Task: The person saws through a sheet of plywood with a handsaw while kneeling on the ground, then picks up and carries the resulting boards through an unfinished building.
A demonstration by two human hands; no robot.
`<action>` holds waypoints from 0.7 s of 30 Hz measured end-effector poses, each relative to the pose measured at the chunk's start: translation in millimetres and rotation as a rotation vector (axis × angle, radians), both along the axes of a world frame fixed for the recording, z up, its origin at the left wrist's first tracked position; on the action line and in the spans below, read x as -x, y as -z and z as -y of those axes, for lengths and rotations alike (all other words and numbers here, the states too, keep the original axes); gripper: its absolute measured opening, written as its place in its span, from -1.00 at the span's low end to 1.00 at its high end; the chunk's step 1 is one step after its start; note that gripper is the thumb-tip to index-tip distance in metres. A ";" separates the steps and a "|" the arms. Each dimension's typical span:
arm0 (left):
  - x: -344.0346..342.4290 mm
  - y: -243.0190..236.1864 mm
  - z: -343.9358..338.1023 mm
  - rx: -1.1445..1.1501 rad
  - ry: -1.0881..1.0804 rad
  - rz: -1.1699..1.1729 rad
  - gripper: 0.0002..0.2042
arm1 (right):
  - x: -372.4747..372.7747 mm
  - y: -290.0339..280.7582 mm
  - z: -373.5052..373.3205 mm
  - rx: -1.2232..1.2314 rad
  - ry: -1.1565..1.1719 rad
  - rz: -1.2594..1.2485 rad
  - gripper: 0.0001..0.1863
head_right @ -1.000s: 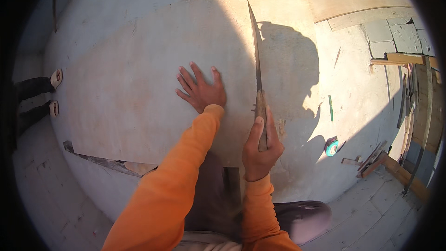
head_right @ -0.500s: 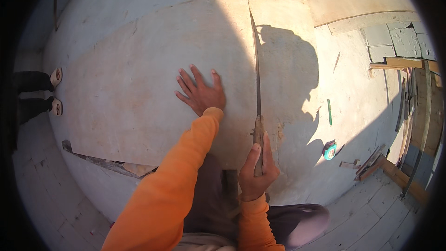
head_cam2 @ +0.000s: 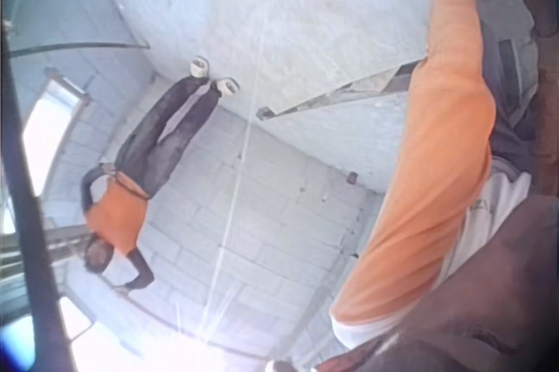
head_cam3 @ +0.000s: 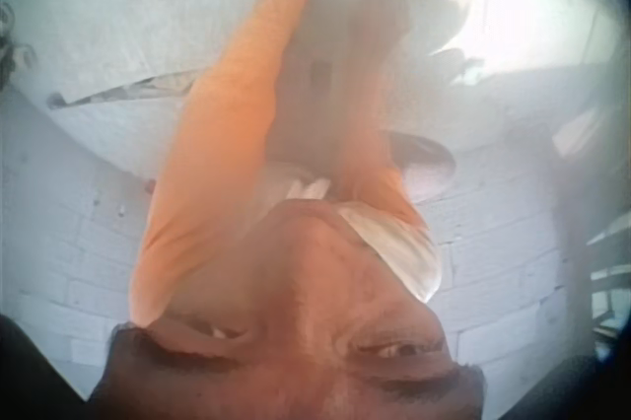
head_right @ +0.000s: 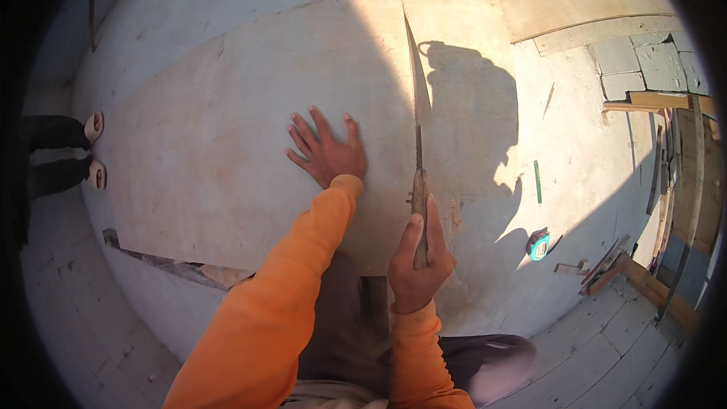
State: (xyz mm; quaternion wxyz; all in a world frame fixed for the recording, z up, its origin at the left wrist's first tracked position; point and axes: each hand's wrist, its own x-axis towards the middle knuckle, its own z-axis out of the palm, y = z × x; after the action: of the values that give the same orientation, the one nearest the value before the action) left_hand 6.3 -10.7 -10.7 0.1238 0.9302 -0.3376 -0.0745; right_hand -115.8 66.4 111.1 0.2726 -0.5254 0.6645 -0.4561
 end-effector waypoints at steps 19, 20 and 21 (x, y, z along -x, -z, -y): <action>10.0 0.0 7.8 -0.003 0.017 -0.014 -0.25 | -20.0 20.5 176.5 -0.037 -0.046 0.004 -0.65; 11.6 -0.9 8.3 -0.002 0.015 -0.017 -0.25 | -18.7 17.2 184.2 -0.071 -0.034 -0.033 -0.66; 8.2 -0.1 7.4 0.004 0.008 -0.006 -0.26 | -24.2 16.8 181.8 -0.057 -0.043 -0.052 -0.65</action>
State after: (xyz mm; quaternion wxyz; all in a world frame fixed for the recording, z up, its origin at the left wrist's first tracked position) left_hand -1.9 -18.1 -10.6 0.1264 0.9283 -0.3413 -0.0769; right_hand -91.6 -115.4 94.3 0.2798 -0.5431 0.6728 -0.4173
